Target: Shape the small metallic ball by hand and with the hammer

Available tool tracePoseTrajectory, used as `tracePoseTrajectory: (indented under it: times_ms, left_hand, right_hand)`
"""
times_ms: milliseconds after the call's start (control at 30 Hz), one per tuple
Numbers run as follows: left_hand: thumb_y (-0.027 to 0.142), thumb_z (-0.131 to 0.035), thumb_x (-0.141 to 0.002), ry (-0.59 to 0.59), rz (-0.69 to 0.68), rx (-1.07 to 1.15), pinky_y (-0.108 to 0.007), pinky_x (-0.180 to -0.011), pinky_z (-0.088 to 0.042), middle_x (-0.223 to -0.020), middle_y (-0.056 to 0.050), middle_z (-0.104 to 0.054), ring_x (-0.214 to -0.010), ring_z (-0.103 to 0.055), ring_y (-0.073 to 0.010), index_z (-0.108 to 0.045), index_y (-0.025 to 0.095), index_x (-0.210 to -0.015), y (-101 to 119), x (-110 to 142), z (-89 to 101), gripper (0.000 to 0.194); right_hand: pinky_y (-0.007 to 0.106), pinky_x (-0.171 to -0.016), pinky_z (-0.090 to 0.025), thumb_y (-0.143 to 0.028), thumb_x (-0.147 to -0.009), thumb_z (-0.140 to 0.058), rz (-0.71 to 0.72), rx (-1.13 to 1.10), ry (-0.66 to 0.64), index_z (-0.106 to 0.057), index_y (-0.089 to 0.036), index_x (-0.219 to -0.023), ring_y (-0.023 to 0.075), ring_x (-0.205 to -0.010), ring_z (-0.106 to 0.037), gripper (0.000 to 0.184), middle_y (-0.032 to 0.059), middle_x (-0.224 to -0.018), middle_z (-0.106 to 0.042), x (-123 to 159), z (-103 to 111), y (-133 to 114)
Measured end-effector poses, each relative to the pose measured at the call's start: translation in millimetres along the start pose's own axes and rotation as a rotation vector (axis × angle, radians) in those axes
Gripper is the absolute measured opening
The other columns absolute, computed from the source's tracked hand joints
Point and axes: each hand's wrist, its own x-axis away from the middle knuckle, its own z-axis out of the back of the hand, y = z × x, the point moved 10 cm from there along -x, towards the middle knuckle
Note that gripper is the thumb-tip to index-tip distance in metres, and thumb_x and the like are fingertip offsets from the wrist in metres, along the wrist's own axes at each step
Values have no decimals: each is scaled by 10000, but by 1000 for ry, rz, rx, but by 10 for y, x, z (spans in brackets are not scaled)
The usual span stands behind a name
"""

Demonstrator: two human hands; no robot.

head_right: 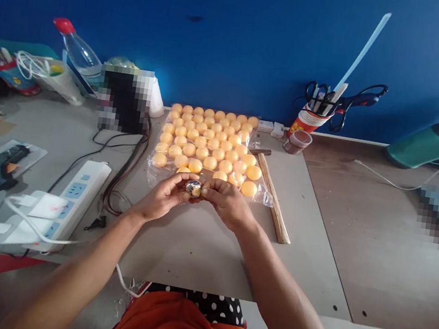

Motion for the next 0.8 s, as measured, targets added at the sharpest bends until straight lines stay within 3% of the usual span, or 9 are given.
tracePoseTrajectory:
  times_ms: [233,800]
  left_hand:
    - [356,-791,-786,29,-10,-15,-336,-849,-523,-991,-58,-664,-874,-634,-173,-629,189,-1175,7,-9,51,454]
    - [349,-795,-784,27,-8,-4,-302,-830,-541,-978,-49,-664,-862,-633,-151,-636,190,-1163,23,1,21,440]
  right_hand:
    - [404,-864,-525,-418,-715,-847,-27,-39,-54,-656,-190,-704,200,-792,-671,297,37,-777,-713,6,-61,-4]
    - [392,-869,-529,-395,-719,-847,-44,-46,-41,-686,-190,-724,190,-781,-677,261,30,-762,-714,0,-29,34]
